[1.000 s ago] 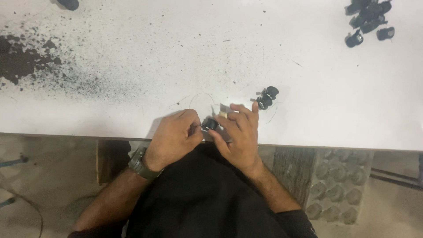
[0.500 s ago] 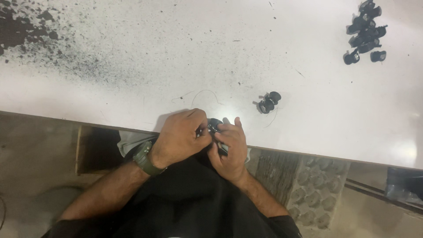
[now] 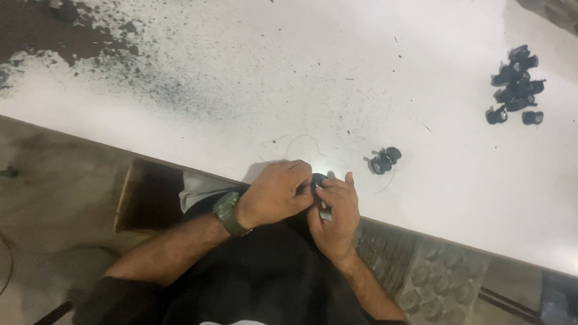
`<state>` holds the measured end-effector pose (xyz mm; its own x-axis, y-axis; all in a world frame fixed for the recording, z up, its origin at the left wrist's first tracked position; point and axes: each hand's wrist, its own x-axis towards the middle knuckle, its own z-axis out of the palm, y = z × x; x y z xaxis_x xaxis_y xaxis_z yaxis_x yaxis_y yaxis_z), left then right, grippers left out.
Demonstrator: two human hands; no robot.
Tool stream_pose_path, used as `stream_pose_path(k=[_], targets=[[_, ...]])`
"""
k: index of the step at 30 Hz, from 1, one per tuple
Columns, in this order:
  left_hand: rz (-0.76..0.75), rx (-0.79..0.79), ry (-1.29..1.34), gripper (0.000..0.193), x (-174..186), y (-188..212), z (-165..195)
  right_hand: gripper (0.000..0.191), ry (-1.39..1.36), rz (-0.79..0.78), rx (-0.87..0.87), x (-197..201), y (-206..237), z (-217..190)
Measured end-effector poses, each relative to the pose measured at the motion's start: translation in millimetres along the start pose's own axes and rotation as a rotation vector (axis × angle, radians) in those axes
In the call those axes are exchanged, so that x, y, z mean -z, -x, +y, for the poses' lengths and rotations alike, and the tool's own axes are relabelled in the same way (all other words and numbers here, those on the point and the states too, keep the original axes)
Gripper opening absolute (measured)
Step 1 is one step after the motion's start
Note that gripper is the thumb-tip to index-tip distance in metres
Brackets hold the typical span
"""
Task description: The person sits at a white workbench assembling omni wheels. They pick up a wheel hub, press black roller components into the hub's slots one at a time, and set completed wheels aside in a pile, repeating the process for multiple hubs.
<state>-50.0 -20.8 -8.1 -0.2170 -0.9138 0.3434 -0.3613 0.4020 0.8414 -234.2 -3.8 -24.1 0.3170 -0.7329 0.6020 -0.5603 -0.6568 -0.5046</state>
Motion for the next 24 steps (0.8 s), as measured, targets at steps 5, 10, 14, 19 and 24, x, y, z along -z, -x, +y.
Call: stream_pose_path(k=[5, 10, 14, 19, 24], targets=[[0.024, 0.019, 0.005, 0.013, -8, 0, 0, 0.033, -0.015, 0.048, -0.025, 4, 2, -2], [0.055, 0.019, 0.008, 0.013, -5, -2, 4, 0.033, 0.005, 0.030, -0.017, 6, 3, -1], [0.036, 0.013, 0.019, 0.012, -6, 0, 2, 0.033, 0.026, -0.035, 0.011, 7, 6, 5], [-0.147, -0.058, -0.092, 0.004, 14, -6, -4, 0.027, 0.135, -0.006, -0.003, 13, -3, 30], [0.354, -0.326, -0.649, 0.019, 162, -22, -32, 0.019, 0.205, 0.114, -0.219, 60, -19, 62]])
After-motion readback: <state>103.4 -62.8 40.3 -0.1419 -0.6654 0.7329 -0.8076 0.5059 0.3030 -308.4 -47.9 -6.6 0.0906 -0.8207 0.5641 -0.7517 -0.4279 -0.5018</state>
